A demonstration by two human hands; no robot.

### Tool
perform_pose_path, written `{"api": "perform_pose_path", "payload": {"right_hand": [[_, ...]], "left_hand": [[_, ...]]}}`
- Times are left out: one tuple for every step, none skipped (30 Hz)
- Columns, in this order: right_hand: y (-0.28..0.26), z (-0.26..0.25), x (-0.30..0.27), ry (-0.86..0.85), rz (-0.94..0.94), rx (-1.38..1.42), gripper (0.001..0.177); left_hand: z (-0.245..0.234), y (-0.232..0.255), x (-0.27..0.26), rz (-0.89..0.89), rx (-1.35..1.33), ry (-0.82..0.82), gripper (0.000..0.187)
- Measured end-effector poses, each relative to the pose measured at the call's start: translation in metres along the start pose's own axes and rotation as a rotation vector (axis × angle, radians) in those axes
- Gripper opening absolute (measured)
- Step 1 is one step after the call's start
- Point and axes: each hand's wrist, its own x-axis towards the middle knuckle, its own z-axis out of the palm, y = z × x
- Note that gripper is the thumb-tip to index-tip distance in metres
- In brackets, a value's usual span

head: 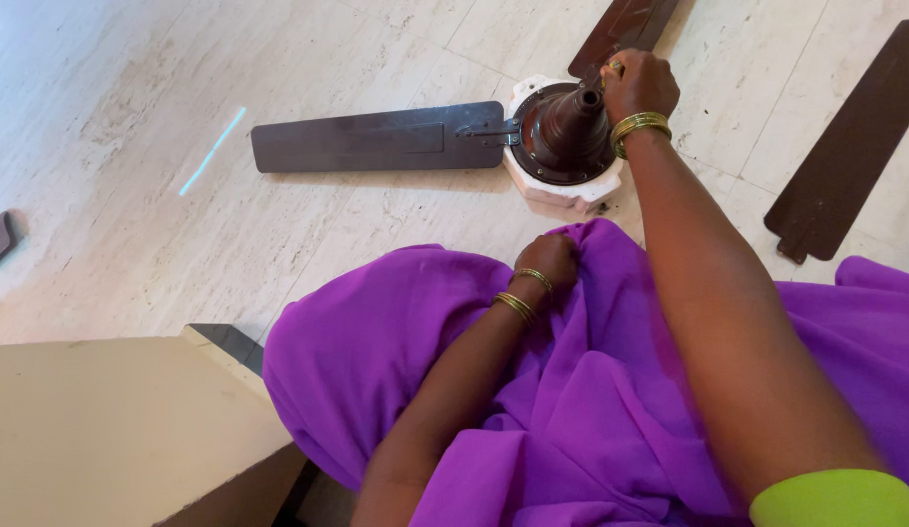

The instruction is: The person sits on the floor and uses a screwdriver to attach fan blades to the central hub of an electric fan. They tighten screws on each blade in sequence, securing the blades to the motor housing.

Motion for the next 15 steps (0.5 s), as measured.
{"api": "perform_pose_path", "payload": {"right_hand": [[0.002,0.0,-0.001,0.0,0.012,0.011,0.013],[0.004,-0.001,-0.002,-0.003,0.021,0.01,0.013],[0.005,-0.001,0.0,-0.005,0.026,0.012,0.013],[0.006,-0.002,0.001,-0.007,0.03,0.014,0.013],[0.005,-0.002,0.002,-0.015,0.038,0.017,0.013],[0.006,-0.003,0.003,-0.024,0.045,0.02,0.013],[0.006,-0.004,0.003,-0.035,0.05,0.026,0.013],[0.007,-0.005,0.002,-0.035,0.056,0.032,0.013],[0.007,-0.007,0.001,-0.036,0.061,0.038,0.013],[0.007,-0.008,0.001,-0.038,0.066,0.045,0.014],[0.006,-0.009,0.001,-0.035,0.059,0.035,0.015],[0.006,-0.01,0.002,-0.032,0.052,0.025,0.016],[0.006,-0.01,0.001,-0.033,0.05,0.012,0.017],[0.006,-0.009,-0.001,-0.036,0.048,0.012,0.016],[0.006,-0.009,0.0,-0.036,0.047,0.009,0.016]], "left_hand": [[0.004,0.003,0.0,0.04,-0.033,-0.002,0.021],[0.007,0.006,-0.001,0.081,-0.065,-0.004,0.017],[0.009,0.009,0.0,0.178,-0.081,-0.092,0.016],[0.012,0.015,0.0,0.276,-0.096,-0.18,0.015],[0.015,0.019,-0.001,0.37,-0.11,-0.264,0.015],[0.021,0.024,-0.008,0.381,-0.109,-0.408,0.015],[0.03,0.029,-0.019,0.385,-0.109,-0.55,0.016],[0.039,0.031,-0.031,0.414,-0.146,-0.691,0.017],[0.048,0.032,-0.045,0.441,-0.184,-0.832,0.021],[0.059,0.034,-0.059,0.546,-0.09,-0.854,0.016],[0.069,0.035,-0.071,0.65,0.01,-0.874,0.016],[0.077,0.038,-0.08,0.718,0.057,-0.836,0.017],[0.085,0.041,-0.089,0.786,0.1,-0.803,0.018],[0.089,0.043,-0.095,0.854,0.144,-0.769,0.02],[0.089,0.046,-0.098,0.777,0.185,-0.752,0.021]]}}
